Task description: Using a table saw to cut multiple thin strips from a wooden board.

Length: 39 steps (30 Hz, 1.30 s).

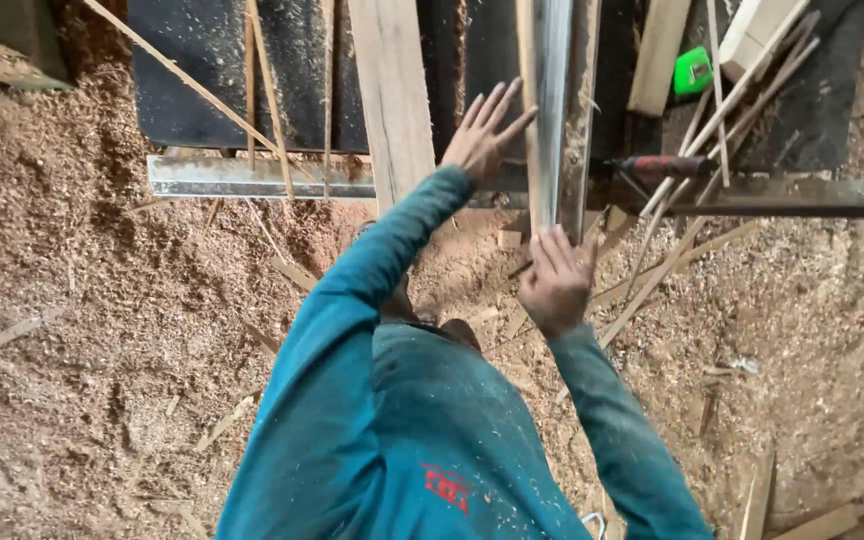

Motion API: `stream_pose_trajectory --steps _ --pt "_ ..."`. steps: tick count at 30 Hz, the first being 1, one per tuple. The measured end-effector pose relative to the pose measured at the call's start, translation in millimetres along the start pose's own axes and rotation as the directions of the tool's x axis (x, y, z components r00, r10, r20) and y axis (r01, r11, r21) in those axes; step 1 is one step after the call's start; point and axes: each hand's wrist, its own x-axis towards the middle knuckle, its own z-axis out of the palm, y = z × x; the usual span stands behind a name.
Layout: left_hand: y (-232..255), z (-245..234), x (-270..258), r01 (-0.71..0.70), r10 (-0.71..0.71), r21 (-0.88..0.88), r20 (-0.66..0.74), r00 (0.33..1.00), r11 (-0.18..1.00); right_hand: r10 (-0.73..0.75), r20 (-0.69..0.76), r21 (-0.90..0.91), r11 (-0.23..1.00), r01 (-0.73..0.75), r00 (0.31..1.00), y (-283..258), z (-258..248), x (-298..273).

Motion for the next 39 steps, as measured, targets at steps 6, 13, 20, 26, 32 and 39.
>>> stream_pose_trajectory --steps 6,13,20,26,32,39 --pt "31.6 -67.2 6.6 -0.426 0.337 -0.149 -0.41 0.848 0.892 0.508 -0.457 0.605 0.779 -0.163 0.73 -33.5 -131.3 -24.0" --pt "91.8 -84.4 -50.8 -0.15 -0.28 -0.895 -0.286 0.916 0.421 0.705 0.515 0.78 -0.148 -0.608 0.489 -68.6 -102.7 -41.0" --pt "73.4 48.0 -58.7 -0.023 -0.37 -0.952 -0.14 0.918 0.304 0.666 0.66 0.733 -0.467 -0.495 0.349 -62.4 -22.8 -67.5" --pt "88.3 85.8 -39.7 0.127 -0.232 -0.319 -0.314 0.921 0.939 0.663 0.733 0.658 -0.637 -0.402 0.152 -25.7 64.3 -54.6" --pt "68.8 53.5 0.2 0.256 -0.288 -0.232 -0.115 0.951 0.938 0.524 0.843 0.538 -0.815 -0.215 0.124 -16.0 78.1 -9.8" --pt "30.8 56.1 57.6 0.33 -0.334 -0.259 0.029 0.942 0.908 0.507 0.09 0.376 0.78 -0.5 0.857 -19.2 60.3 19.5"
